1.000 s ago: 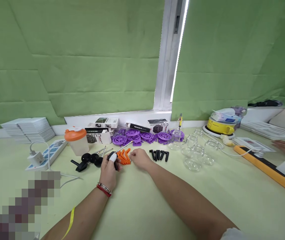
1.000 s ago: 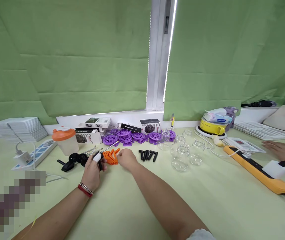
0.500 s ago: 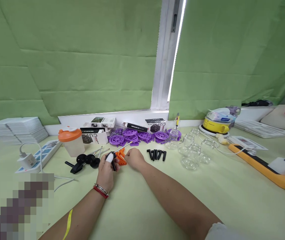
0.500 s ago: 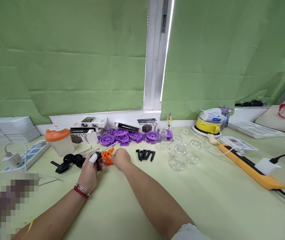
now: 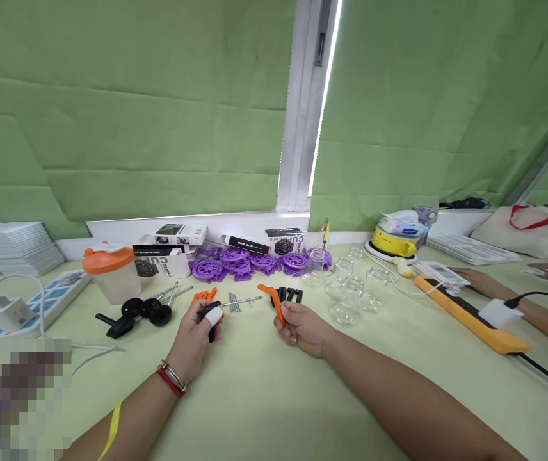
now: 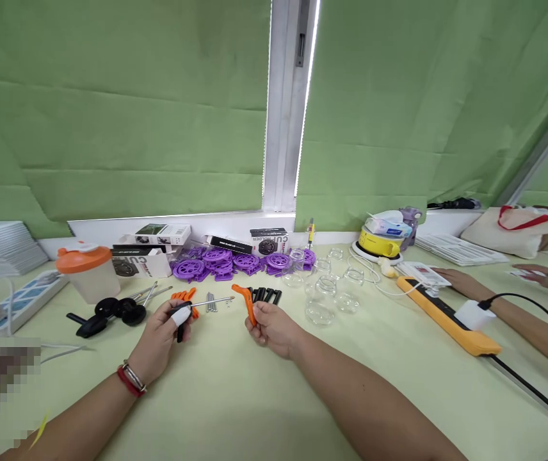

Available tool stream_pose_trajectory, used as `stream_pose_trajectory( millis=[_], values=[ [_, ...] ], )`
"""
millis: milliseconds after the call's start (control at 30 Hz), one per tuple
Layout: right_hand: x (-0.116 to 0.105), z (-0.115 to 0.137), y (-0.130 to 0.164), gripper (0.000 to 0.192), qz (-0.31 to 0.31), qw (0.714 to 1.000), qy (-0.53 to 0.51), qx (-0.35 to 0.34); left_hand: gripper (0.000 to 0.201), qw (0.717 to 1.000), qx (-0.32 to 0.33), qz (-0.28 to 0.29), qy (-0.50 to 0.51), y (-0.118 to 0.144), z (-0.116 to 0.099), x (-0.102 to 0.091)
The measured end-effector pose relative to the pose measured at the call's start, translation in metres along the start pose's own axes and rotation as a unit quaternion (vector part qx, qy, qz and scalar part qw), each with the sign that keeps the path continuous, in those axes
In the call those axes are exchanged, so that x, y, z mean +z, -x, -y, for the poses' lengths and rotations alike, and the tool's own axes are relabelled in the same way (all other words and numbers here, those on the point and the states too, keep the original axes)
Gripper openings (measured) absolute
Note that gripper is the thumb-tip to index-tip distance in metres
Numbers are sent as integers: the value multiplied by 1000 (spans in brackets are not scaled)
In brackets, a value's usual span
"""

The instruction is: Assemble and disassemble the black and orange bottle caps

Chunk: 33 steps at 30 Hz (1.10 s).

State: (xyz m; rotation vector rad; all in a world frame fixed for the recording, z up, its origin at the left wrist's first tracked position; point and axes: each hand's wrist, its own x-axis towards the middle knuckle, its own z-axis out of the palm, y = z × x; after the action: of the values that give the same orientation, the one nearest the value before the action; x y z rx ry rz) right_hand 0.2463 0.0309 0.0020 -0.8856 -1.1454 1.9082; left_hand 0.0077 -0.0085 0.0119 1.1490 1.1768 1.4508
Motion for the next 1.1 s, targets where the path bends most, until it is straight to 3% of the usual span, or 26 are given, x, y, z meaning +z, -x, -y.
stream_pose_trajectory(
  millis=[433,767,1100],
  values=[
    [1,-4,1,33,67,998,1,20,30,997,-33,69,-1,9,-3,7],
    [17,-12,10,32,91,995,12,36,33,990,-26,140,0,24,-7,18],
    [22,-21,11,37,99,994,47,8,37,983,-19,180,-5,32,-10,24]
  ],
)
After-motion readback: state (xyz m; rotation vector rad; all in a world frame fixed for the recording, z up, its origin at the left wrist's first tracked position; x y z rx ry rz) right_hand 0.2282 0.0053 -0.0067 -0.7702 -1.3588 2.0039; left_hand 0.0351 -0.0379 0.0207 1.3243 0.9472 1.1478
